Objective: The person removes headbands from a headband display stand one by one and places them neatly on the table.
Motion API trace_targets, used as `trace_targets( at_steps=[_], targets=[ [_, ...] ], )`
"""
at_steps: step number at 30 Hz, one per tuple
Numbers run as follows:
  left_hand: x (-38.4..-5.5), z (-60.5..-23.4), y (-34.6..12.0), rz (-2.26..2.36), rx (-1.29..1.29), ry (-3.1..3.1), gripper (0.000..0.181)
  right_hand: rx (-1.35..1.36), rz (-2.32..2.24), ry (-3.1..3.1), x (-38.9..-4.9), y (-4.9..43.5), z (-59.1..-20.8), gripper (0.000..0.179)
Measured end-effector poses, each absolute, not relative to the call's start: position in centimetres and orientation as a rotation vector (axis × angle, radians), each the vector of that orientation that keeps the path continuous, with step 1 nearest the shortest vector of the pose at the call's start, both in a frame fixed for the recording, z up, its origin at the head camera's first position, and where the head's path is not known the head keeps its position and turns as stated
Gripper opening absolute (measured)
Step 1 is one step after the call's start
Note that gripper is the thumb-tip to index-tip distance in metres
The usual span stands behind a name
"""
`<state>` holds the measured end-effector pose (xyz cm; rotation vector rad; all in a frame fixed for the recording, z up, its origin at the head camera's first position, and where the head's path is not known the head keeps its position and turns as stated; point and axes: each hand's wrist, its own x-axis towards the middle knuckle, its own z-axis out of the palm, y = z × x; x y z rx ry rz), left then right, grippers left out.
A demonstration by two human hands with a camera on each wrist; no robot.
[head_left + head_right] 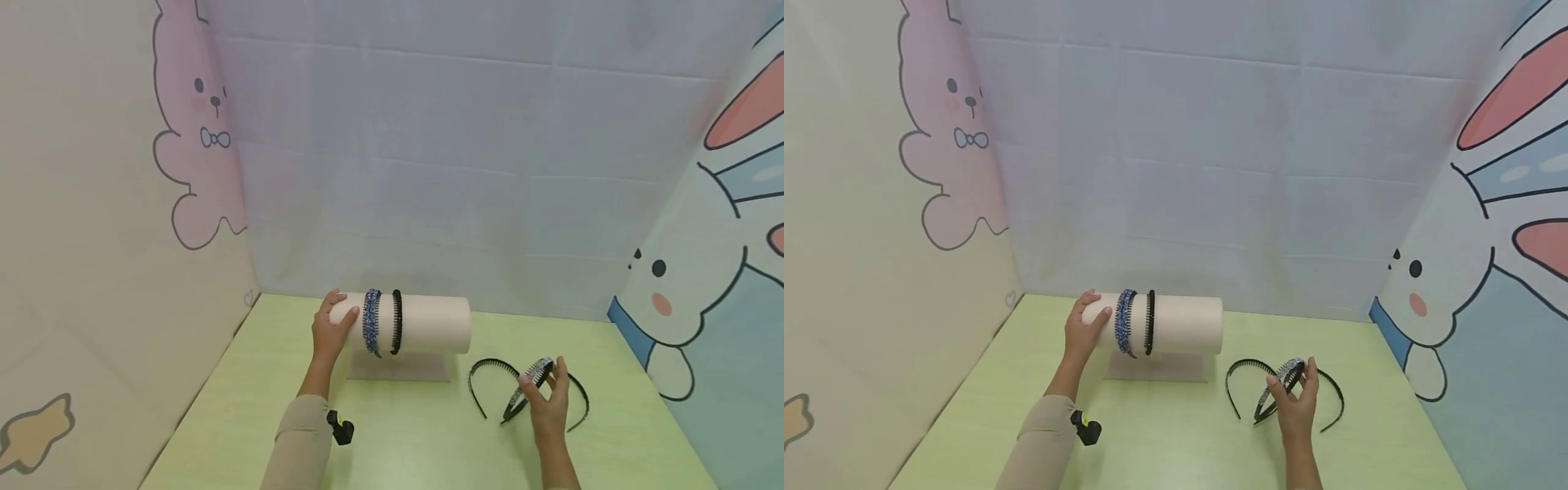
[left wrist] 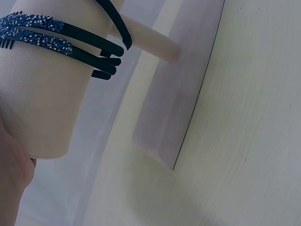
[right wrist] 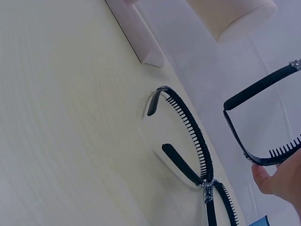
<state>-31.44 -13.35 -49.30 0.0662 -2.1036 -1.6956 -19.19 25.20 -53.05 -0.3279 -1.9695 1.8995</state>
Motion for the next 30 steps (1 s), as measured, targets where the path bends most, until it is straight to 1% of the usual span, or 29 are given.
trace_targets(
  at_steps=[4, 7, 19, 30],
  targets=[
    [-31.5, -49.3, -13.4, -1.681, 0.07, -2.107, 0.036, -0.388, 1.86, -1.936, -19.1, 25.7, -53.4, 0.077],
    [-31.5, -49.3, -13.4, -1.677, 0.074, -2.107, 0.037, -0.439, 1.811, -1.948, -19.0, 26.2, -53.5, 0.074],
    [-31.7, -49.3, -13.6, -1.688, 0.073, -2.109, 0.039, -0.542, 1.665, -1.991, -18.1, 29.4, -54.0, 0.075],
    [-31.7, -49.5, -13.4, -1.68, 0.074, -2.118, 0.038, -0.742, 1.58, -2.052, -17.0, 33.2, -55.0, 0.081]
  ],
)
